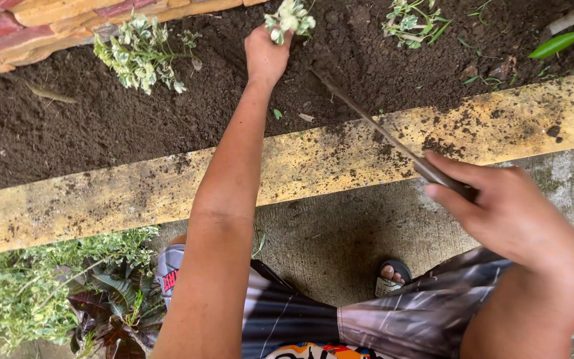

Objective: Cutting plant stems and planting them into a low garden bed.

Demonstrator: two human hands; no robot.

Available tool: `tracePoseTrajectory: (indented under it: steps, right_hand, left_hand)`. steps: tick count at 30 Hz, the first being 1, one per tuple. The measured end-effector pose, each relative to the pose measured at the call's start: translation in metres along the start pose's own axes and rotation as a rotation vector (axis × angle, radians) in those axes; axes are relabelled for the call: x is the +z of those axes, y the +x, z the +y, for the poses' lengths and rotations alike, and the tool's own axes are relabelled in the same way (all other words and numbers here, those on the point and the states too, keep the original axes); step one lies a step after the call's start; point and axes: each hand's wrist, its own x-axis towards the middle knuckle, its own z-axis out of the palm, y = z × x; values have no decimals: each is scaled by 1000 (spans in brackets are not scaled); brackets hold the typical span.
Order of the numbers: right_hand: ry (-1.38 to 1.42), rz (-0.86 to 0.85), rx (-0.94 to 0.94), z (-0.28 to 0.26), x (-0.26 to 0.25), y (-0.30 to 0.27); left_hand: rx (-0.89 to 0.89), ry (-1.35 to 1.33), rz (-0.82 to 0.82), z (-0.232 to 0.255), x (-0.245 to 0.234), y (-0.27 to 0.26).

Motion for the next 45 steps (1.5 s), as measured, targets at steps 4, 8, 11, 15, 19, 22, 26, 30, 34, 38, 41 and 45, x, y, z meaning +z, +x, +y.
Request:
tracePoseTrajectory:
  steps: [4, 8, 11, 15, 19, 22, 26, 30, 34, 38, 41, 45]
  right_hand:
    - [20, 129, -504, 21, 18, 25]
    - [12, -75, -57, 5, 62, 65]
    - [75, -21, -122, -12, 64, 58]
    - [47, -84, -6, -25, 43, 30]
    - [154, 7, -241, -9, 43, 19]
    - [195, 20, -364, -16, 62, 40]
    - [299, -134, -18, -37, 95, 66]
    - [377, -81, -41, -36, 103, 64]
    - [331, 9, -58, -22, 94, 67]
    - [332, -3, 41, -20, 81, 62]
    - [292, 14, -84, -1, 66, 44]
    - [353, -24, -5, 24, 21, 6]
  left_hand:
    - [-59, -26, 9, -9, 10, 7]
    - [14, -3, 27, -2, 9, -2]
    - [-89, 15, 27, -14, 12, 1]
    - [-161, -4, 3, -2, -1, -2]
    - [33, 125, 119, -28, 10, 4]
    - [16, 27, 109, -21, 6, -4]
    - [0, 26, 95, -21, 6, -8]
    - [4, 68, 123, -31, 3, -8]
    - [-46, 110, 172, -30, 4, -13]
    - [-25, 70, 139, -27, 2, -18]
    - [-66, 55, 110, -24, 1, -17]
    - [-95, 63, 123, -33, 5, -16]
